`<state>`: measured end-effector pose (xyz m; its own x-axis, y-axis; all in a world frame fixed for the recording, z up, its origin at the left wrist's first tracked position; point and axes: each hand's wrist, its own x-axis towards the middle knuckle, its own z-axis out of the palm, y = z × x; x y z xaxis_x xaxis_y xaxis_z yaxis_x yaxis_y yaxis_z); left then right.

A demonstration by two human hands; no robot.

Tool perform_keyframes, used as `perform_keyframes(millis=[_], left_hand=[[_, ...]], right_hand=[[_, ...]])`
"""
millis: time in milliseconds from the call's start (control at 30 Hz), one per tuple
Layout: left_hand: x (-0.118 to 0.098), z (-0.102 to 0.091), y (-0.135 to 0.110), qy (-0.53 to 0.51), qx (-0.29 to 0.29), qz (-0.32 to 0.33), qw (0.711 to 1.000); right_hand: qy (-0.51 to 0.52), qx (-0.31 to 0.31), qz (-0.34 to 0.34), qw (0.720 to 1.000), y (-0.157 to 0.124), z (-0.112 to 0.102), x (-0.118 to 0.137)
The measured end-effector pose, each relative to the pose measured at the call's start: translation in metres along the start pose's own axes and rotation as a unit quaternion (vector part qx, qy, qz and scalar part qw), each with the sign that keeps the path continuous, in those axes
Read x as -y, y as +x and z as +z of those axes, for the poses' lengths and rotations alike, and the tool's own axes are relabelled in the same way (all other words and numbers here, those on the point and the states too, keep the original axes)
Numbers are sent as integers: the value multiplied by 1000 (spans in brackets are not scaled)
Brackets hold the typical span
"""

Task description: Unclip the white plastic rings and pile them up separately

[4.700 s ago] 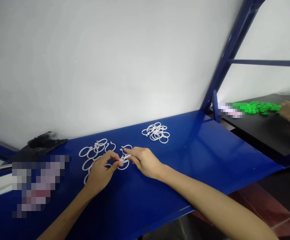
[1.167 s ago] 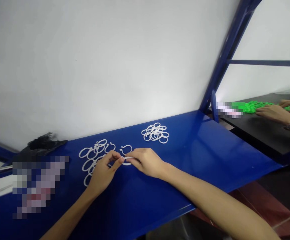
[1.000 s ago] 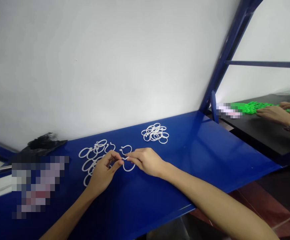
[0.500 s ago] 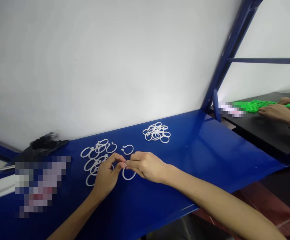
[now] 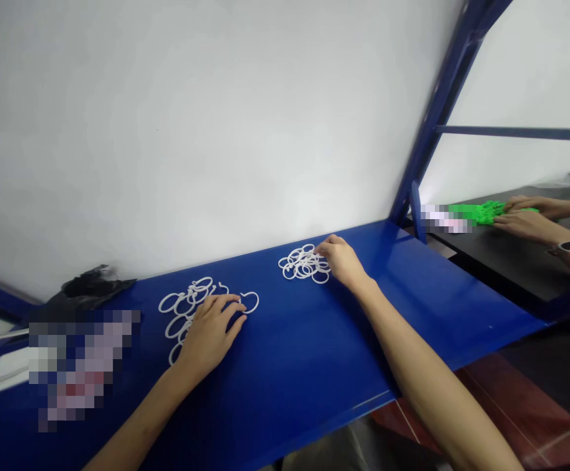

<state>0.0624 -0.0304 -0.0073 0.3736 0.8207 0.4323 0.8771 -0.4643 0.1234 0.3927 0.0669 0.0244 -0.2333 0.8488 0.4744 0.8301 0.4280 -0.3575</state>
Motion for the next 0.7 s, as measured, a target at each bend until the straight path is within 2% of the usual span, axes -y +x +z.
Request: perform_keyframes(millis=[133, 233, 367, 533, 700], left_hand=[[-3, 0, -1, -24, -12, 4, 1000], [-4, 0, -2, -33, -15, -5, 999], [-2, 4, -3, -31, -13, -14, 999], [-1, 6, -4, -11, 7, -20, 1000], [-3, 4, -3, -1, 15, -7, 1000]], right_hand=[[-51, 61, 36, 996, 1, 5, -14], [-61, 48, 58, 995, 1, 4, -9], [-98, 27, 126, 987, 0, -4, 0], [-134, 55, 216, 966, -2, -8, 2], [-125, 76, 219, 965, -1, -2, -1]])
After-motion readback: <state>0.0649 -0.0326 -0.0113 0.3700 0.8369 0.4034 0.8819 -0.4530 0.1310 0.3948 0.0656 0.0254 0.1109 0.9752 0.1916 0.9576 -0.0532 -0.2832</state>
